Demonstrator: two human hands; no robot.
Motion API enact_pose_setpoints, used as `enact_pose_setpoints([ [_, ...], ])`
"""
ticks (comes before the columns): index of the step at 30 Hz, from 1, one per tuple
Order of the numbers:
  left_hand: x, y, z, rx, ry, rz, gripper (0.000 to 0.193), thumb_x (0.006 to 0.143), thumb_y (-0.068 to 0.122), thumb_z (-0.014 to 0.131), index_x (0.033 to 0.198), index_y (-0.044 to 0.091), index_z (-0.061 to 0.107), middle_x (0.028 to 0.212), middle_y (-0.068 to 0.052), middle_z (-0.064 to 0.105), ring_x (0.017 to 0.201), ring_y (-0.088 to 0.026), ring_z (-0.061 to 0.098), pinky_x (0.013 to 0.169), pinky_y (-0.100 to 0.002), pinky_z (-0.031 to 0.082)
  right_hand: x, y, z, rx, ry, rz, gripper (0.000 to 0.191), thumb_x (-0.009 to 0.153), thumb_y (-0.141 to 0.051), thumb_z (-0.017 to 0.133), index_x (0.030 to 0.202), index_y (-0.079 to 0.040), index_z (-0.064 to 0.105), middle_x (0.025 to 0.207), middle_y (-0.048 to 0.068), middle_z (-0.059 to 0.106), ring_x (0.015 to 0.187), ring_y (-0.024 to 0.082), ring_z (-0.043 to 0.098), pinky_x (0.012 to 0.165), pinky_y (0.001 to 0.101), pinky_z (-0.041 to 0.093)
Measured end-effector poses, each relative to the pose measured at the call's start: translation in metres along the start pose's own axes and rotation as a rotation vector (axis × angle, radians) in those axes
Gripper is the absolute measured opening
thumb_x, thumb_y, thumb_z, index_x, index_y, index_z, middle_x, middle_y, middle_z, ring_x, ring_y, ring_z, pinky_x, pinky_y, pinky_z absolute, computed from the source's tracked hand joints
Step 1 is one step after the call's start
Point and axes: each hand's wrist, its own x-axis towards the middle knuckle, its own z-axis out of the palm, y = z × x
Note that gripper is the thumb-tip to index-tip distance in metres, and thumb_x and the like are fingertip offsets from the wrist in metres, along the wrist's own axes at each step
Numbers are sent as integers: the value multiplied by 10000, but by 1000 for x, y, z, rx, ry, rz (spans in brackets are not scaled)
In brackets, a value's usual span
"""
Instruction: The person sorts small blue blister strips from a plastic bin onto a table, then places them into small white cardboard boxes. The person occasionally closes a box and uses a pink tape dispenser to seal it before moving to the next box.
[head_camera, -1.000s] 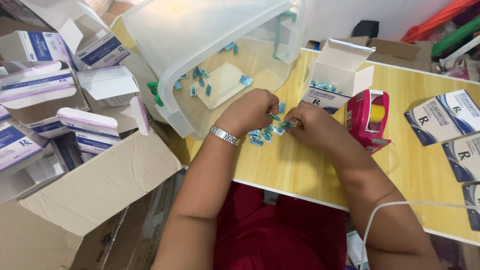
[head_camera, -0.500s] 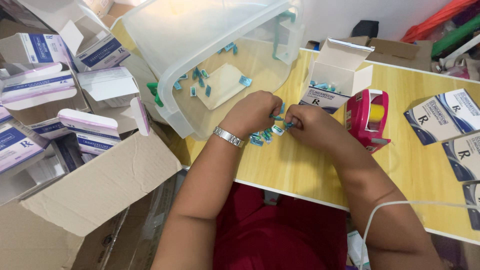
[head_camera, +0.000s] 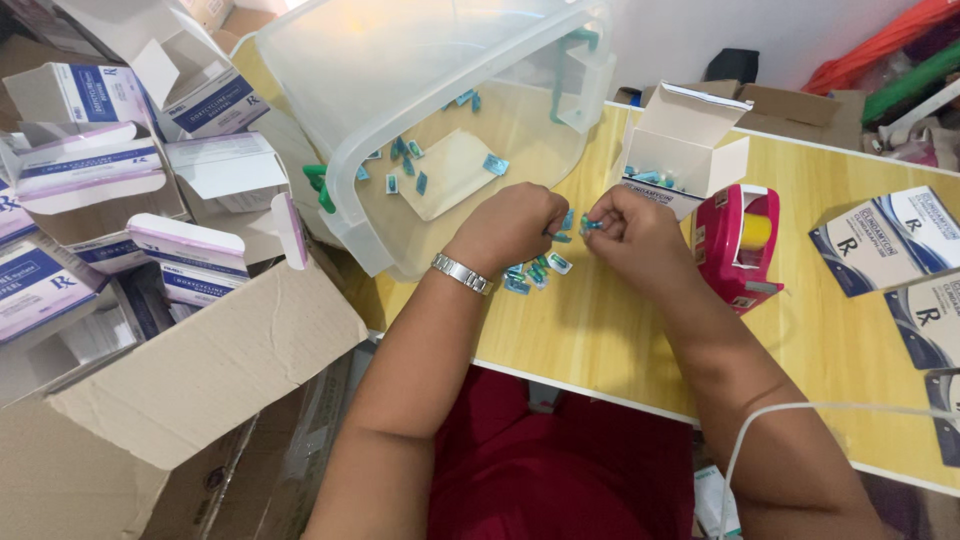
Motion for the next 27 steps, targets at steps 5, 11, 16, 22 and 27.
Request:
enact_pose_setpoints([
  [5,-1,0,0,-29,15,23,186,627,-16,725,698,71,577,705,-125,644,765,-368,636,620,-494,473,7,22,11,374,-15,49,160,896,-25,722,1021,-8,625,853,37,693,750,77,656,657,232,518],
  [11,-3,-2,-13,-122,62,64,120,668,1,709,700,63,611,698,-134,645,706,-357,635,599,-457,483,15,30,16,848,-76,159,132,971,-10,582,1098,-22,550,988,103,679,866,169,694,734,322,605],
  [16,-9,-7,-31,-204,175,88,97,702,24,721,737,35,632,722,-148,654,696,-344,644,615,-422,501,12,22,14,1210,-113,315,280,940,-69,450,1195,-38,559,1020,112,693,894,228,693,785,365,586],
  [22,-11,-5,-40,-264,235,-6,96,711,30,722,762,12,643,746,-149,662,671,-306,654,615,-379,522,8,6,21,263,7,86,291,974,-112,700,1251,-24,692,888,67,556,726,168,527,658,359,447],
  [27,-9,-4,-39,-300,207,17,101,725,36,730,765,10,641,733,-137,664,654,-270,658,611,-358,524,4,3,27,-265,92,-173,299,858,-125,759,1153,-83,739,799,73,556,741,226,578,691,376,482],
])
